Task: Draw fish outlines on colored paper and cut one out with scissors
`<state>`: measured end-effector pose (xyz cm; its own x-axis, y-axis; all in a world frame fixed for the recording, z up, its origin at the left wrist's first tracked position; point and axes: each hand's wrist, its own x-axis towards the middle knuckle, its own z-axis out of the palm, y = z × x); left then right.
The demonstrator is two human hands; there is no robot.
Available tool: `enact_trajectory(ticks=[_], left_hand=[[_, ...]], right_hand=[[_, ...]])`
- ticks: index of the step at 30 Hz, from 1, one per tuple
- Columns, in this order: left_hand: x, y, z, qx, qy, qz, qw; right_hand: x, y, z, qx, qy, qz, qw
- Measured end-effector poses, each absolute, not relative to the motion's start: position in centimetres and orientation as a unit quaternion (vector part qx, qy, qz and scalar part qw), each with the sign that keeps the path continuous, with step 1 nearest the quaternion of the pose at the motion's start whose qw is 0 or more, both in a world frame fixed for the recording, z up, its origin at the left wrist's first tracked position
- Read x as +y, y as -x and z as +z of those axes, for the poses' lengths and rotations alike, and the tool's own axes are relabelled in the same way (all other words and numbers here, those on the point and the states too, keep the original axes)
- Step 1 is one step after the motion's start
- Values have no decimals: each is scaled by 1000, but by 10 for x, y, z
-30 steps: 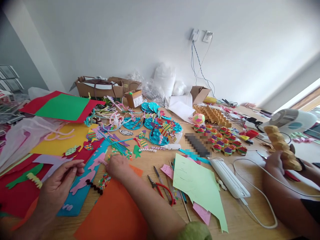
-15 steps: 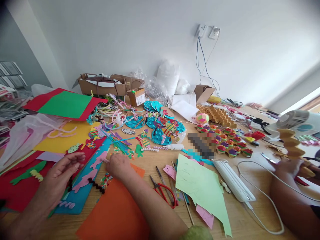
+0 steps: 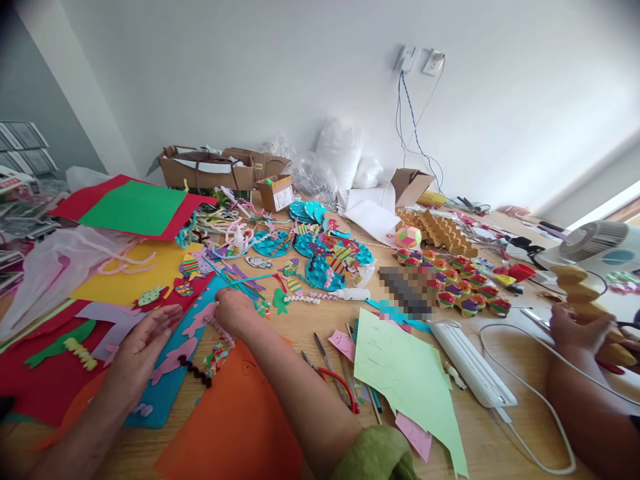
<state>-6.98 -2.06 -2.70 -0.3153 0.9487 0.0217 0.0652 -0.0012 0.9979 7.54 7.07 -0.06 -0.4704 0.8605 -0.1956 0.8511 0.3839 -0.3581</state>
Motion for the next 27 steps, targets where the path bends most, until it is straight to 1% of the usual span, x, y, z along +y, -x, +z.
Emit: enact_trajectory(ticks=[5, 12, 23, 27], left_hand=[[-19, 76, -40, 593, -473, 541, 362], [-20, 77, -44, 588, -497, 533, 351], [-18, 72, -38, 593, -472, 546, 356], [-16, 74, -43, 596, -477, 539, 356]], right_hand=[[79, -60, -2, -840, 495, 223, -12], [86, -54, 0, -829, 499, 248, -35], [85, -59, 2, -808, 489, 329, 1], [84, -61, 1, -803, 490, 338, 32]])
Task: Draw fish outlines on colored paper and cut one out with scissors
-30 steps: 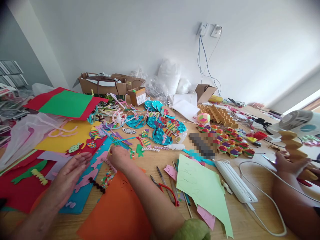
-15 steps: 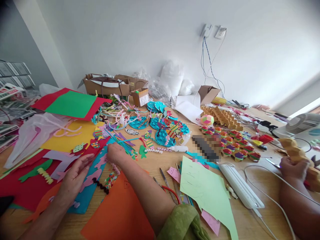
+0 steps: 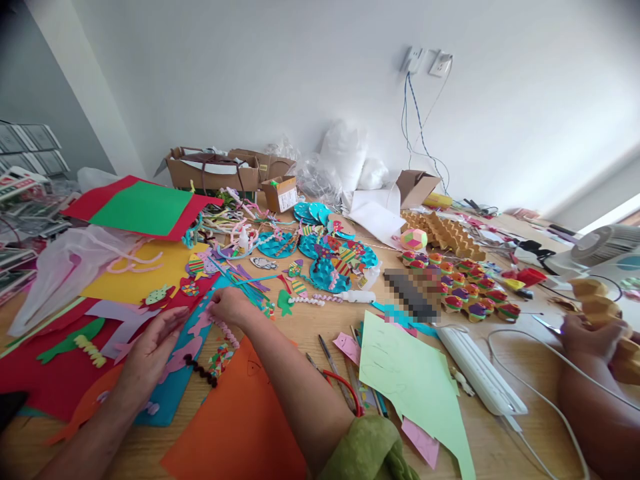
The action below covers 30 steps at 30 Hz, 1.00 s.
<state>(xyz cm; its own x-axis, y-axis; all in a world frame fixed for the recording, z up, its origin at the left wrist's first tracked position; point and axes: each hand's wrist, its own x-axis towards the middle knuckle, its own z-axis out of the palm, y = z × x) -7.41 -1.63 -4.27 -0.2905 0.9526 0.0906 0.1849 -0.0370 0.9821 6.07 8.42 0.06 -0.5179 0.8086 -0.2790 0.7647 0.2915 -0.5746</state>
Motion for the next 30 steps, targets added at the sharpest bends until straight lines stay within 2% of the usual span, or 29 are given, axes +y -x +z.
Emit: enact_trajectory(ticks=[13, 30], left_hand=[[-12, 76, -51, 597, -473, 527, 378], [3, 79, -61, 635, -534, 434, 351]], right_hand=[[84, -75, -5, -788, 408, 435, 151], [91, -77, -27, -740, 402, 509, 180]])
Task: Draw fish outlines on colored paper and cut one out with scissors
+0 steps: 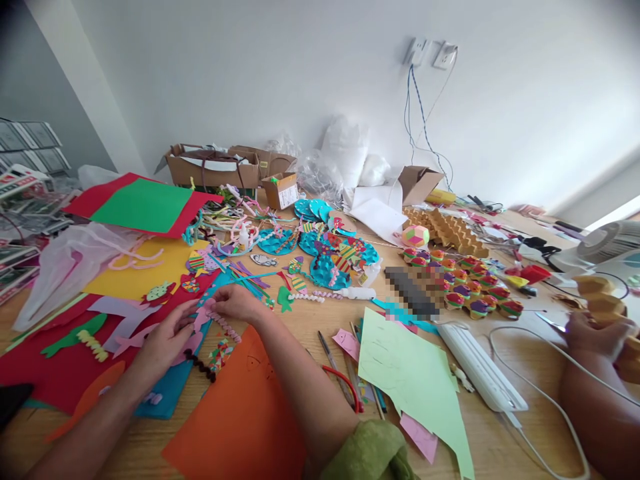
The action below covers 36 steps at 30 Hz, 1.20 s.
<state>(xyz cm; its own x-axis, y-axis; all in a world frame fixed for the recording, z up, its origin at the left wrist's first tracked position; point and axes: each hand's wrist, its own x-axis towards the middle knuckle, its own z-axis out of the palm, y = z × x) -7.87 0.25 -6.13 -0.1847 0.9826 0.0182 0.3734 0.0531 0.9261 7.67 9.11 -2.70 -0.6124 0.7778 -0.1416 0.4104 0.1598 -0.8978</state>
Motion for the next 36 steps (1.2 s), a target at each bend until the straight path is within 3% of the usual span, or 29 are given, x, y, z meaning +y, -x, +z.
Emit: enact_trajectory(ticks=[13, 22, 36], left_hand=[[43, 78, -25, 640, -596, 303, 379], [45, 76, -22, 642, -592, 298, 386], [38, 68, -5, 627, -561, 340, 420]], right_hand=[[83, -84, -21, -740, 460, 462, 166], [58, -91, -11, -761, 493, 411, 87], [59, -92, -23, -720, 500, 466, 119]])
